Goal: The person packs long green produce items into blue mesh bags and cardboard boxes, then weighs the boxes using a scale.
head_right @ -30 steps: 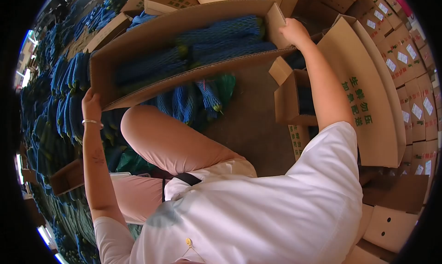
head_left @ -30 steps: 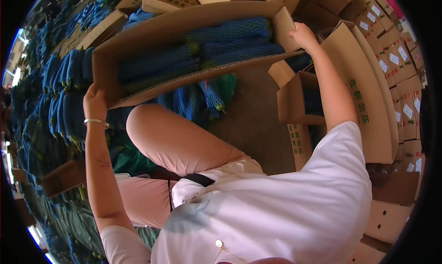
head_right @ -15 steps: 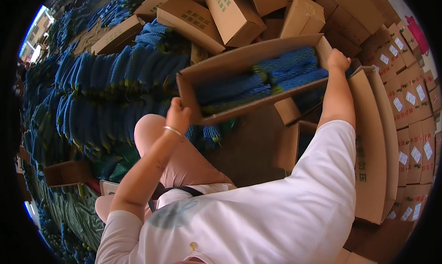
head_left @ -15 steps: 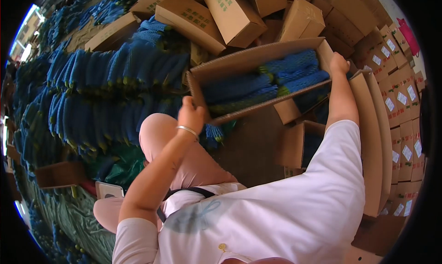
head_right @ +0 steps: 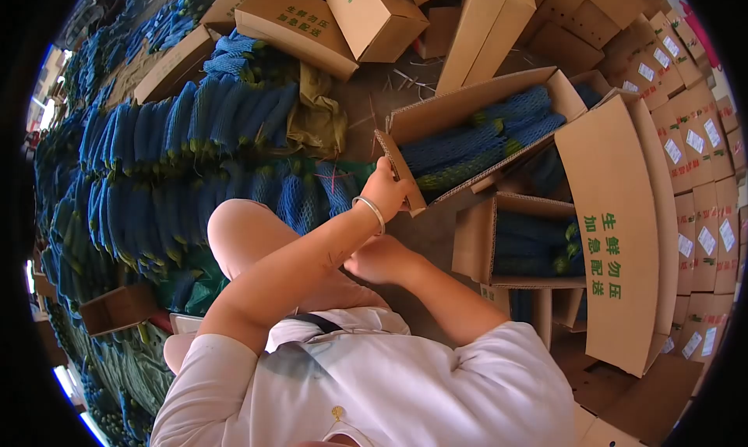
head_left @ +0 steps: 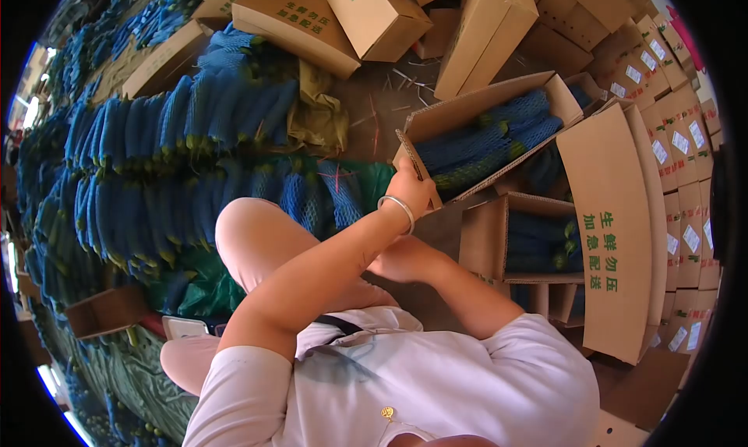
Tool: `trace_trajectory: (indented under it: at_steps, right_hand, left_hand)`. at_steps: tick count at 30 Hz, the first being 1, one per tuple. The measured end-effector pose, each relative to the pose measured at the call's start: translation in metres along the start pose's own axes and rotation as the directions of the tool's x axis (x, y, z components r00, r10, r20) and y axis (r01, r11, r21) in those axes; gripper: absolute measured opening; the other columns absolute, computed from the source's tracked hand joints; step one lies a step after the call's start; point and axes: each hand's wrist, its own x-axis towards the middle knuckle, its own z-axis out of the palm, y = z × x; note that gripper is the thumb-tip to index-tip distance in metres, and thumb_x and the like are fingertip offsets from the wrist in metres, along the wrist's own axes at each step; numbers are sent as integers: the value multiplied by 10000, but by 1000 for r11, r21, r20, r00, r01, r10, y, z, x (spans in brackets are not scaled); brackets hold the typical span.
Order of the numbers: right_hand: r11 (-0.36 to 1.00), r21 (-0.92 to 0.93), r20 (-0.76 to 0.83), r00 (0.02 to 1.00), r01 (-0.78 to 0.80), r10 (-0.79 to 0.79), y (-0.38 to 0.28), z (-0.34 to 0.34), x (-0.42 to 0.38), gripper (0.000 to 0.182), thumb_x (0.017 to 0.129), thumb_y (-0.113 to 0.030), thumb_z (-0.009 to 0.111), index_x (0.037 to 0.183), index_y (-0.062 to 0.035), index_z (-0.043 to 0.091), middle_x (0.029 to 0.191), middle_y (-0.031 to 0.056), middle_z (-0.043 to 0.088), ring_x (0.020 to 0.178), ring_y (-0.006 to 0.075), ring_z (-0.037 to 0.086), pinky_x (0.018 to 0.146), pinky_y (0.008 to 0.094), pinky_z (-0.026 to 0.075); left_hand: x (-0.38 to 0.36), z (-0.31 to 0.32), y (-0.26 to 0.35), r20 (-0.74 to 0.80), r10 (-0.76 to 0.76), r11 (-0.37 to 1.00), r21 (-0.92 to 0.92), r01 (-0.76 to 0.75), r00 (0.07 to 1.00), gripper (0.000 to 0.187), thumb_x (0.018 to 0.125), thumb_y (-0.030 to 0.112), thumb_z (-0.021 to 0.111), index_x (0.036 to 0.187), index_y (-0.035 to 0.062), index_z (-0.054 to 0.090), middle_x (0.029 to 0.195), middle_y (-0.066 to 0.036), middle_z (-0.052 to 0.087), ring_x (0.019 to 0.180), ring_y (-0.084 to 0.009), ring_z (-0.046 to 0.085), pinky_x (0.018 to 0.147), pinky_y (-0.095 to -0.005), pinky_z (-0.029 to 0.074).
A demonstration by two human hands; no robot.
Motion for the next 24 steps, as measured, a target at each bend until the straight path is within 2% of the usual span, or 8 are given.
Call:
trace_trajectory:
  at_steps: [1, 4, 9, 11, 12, 16, 18, 24]
  right_hand:
    - [990, 142, -280, 959, 4, 37, 32, 31, 15, 259, 902, -211, 523, 1119, -70, 531, 1077, 134, 616, 956, 254, 611, 799, 378, 478]
    - [847, 389, -332, 803, -361, 495, 81, 8, 78, 383, 940, -213, 499, 1291, -68, 447, 1259, 147, 527, 1159, 229, 504, 962, 353, 393]
    - [236, 786, -571, 525, 572, 631, 163, -27, 98, 454, 931, -113, 487, 1366, -23, 396, 1250, 190, 545, 1124, 229, 544, 933, 307, 433]
    - [881, 470, -801, 394, -56, 452, 141, -66, 73, 391, 938, -114, 475, 1313, -4, 465, 1171, 151, 614, 1043, 186, 599, 877, 293, 465]
    - [910, 414, -879, 270, 21, 394, 169, -74, 67, 378, 936, -114, 472, 1299, -9, 485, 1098, 123, 656, 968, 176, 637, 846, 290, 483]
    - [790, 612, -790, 78, 40, 608, 213, -143, 17, 366, 905, -125, 513, 1252, -9, 527, 1070, 128, 665, 911, 207, 659, 831, 297, 489]
    - [756, 527, -808, 47, -388, 587, 233, -144, 11, 367, 876, -188, 554, 1196, -8, 561, 1074, 144, 657, 961, 246, 643, 850, 325, 479]
    - [641, 421, -620, 312, -641, 720, 249, -102, 23, 380, 859, -227, 594, 1173, -15, 563, 1121, 160, 631, 1065, 277, 593, 897, 341, 451]
  left_hand:
    - [-3, 1, 4, 17, -26, 999, -32, 26, 1000, 385, 792, 51, 589, 1097, -55, 379, 1006, -195, 573, 840, -271, 658, 601, -334, 599]
    - [27, 17, -40, -15, 113, 991, 70, -112, 993, 609, 752, 127, 629, 1246, -69, 332, 1206, -360, 460, 1174, -434, 438, 953, -472, 387]
    - [-19, -38, 20, 340, 265, 960, -175, -217, 902, 474, 913, 177, 566, 1322, 18, 387, 1172, -89, 564, 1020, -165, 557, 836, -288, 473]
    - [-49, -96, 29, 288, 441, 898, -148, -415, 850, 446, 931, 153, 537, 1330, 27, 384, 1244, -115, 548, 1061, -170, 553, 884, -292, 450]
    - [-71, -132, 33, 255, 445, 893, -55, -446, 859, 419, 945, 126, 499, 1335, 30, 379, 1292, -128, 519, 1092, -189, 551, 904, -308, 444]
    - [-154, -248, 16, -334, 350, 917, -69, -392, 875, 327, 925, 122, 477, 1225, -7, 494, 1118, -138, 611, 999, -199, 590, 880, -312, 465]
    - [-184, -287, -13, -552, 350, 897, -35, -440, 757, 310, 918, 149, 512, 1196, 13, 523, 1067, -111, 626, 950, -163, 601, 860, -297, 475]
    - [-252, -327, -73, -684, 293, 878, -85, -472, 668, 264, 925, 151, 523, 1155, 23, 544, 1030, -90, 625, 922, -144, 606, 836, -282, 488]
